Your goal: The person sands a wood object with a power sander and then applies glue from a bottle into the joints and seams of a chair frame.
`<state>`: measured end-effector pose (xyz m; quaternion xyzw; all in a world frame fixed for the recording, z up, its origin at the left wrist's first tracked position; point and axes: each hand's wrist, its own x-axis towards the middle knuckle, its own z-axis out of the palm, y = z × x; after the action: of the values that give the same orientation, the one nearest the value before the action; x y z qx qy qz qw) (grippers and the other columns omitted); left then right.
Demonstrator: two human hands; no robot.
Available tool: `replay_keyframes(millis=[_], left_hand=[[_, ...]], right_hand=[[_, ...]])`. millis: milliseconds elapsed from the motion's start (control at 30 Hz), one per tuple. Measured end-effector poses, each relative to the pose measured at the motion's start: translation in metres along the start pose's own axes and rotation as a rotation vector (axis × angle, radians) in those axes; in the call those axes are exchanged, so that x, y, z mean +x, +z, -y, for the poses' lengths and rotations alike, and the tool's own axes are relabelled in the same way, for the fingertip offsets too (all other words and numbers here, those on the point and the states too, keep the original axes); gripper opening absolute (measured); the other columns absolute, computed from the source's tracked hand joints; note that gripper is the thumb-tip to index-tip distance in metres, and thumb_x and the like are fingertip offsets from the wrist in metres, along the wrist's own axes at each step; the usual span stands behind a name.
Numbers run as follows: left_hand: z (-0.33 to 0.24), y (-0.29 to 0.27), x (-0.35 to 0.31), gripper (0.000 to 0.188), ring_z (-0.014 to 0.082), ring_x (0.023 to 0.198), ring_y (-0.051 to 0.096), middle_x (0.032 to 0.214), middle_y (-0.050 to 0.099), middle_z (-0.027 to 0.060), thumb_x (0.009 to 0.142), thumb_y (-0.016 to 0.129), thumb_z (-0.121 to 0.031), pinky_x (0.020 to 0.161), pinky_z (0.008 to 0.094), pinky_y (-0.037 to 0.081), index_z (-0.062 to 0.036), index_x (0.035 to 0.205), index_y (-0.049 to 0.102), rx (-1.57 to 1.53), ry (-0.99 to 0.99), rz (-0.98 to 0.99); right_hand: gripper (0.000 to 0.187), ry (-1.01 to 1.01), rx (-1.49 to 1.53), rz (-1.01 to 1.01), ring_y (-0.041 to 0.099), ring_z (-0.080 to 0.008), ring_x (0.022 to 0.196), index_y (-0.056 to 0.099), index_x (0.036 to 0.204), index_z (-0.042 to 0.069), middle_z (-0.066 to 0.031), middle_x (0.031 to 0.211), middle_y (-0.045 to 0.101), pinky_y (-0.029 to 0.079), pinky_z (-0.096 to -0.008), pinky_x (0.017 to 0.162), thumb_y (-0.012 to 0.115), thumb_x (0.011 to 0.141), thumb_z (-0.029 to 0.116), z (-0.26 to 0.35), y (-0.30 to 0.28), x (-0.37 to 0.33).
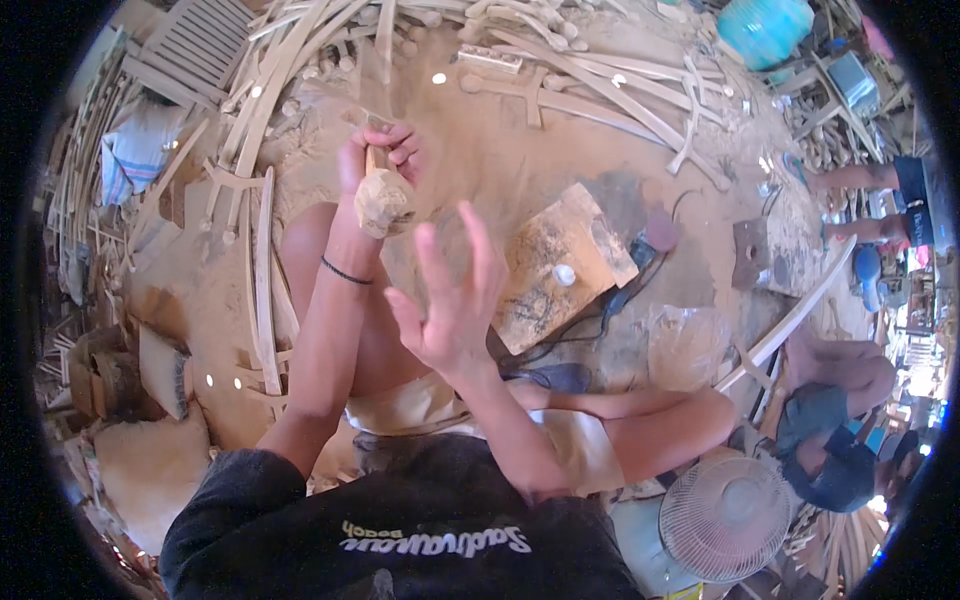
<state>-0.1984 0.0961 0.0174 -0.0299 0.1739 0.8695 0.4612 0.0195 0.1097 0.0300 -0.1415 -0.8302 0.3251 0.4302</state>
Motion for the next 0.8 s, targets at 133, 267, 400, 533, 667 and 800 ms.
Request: replay_keyframes(millis=[133,267,400,533,667,800], left_hand=[[0.000,-0.001,-0.003,0.017,0.0173,0.062,0.043,0.073,0.044,0.0032,0.076,0.057,-0.005,0.060,0.0323,0.039,-0.0095,0.074,0.041,-0.019,0.007,-0.029],[0.005,0.006,0.005,0.018,0.0168,0.062,0.042,0.072,0.041,0.0024,0.077,0.057,-0.005,0.061,0.0309,0.037,-0.0090,0.074,0.040,-0.076,-0.026,0.071],[0.002,-0.001,0.004,0.015,0.0170,0.060,0.044,0.069,0.046,0.0023,0.073,0.054,-0.007,0.059,0.0332,0.038,-0.0120,0.070,0.041,-0.053,0.018,0.002],[-0.002,0.000,-0.004,0.016,0.0164,0.062,0.044,0.072,0.041,0.0034,0.075,0.054,-0.006,0.059,0.0312,0.036,-0.0096,0.074,0.039,-0.111,-0.001,0.127],[-0.002,0.002,-0.006,0.016,0.0163,0.063,0.044,0.075,0.041,0.0039,0.074,0.053,-0.005,0.060,0.0304,0.034,-0.0080,0.078,0.038,-0.221,-0.063,0.238],[0.002,0.011,-0.007,0.018,0.0161,0.064,0.044,0.078,0.041,0.0041,0.071,0.052,-0.004,0.059,0.0310,0.032,-0.0081,0.079,0.037,-0.260,0.033,0.222]], right_hand=[[0.061,-0.045,-0.222,0.095,0.045,-0.0461,0.138,0.056,0.154,0.020,-0.0263,0.157,0.042,0.034,-0.0562,0.114,0.052,0.104,0.056,-0.008,0.006,0.013],[0.059,0.073,0.018,-0.130,0.045,-0.0454,0.139,0.059,0.152,0.019,-0.0264,0.155,0.045,0.034,-0.0557,0.115,0.051,0.105,0.055,-0.011,-0.001,0.017],[0.058,-0.050,-0.152,0.089,0.044,-0.0456,0.141,0.058,0.151,0.013,-0.0235,0.157,0.046,0.033,-0.0570,0.116,0.051,0.107,0.050,0.008,-0.011,0.037],[0.043,0.259,-0.186,-0.032,0.054,-0.0418,0.131,0.067,0.136,0.006,-0.0213,0.145,0.057,0.040,-0.0514,0.112,0.062,0.104,0.035,-0.050,-0.004,0.017],[0.024,0.862,0.008,-0.142,0.066,-0.0206,0.090,0.064,0.119,-0.002,-0.0116,0.105,0.068,0.054,-0.0346,0.084,0.072,0.098,0.009,-0.128,-0.048,-0.076],[0.050,0.911,-0.115,-0.276,0.063,-0.0167,0.081,0.052,0.130,-0.002,-0.0096,0.100,0.060,0.054,-0.0314,0.075,0.080,0.088,0.003,-0.168,-0.069,-0.143]])
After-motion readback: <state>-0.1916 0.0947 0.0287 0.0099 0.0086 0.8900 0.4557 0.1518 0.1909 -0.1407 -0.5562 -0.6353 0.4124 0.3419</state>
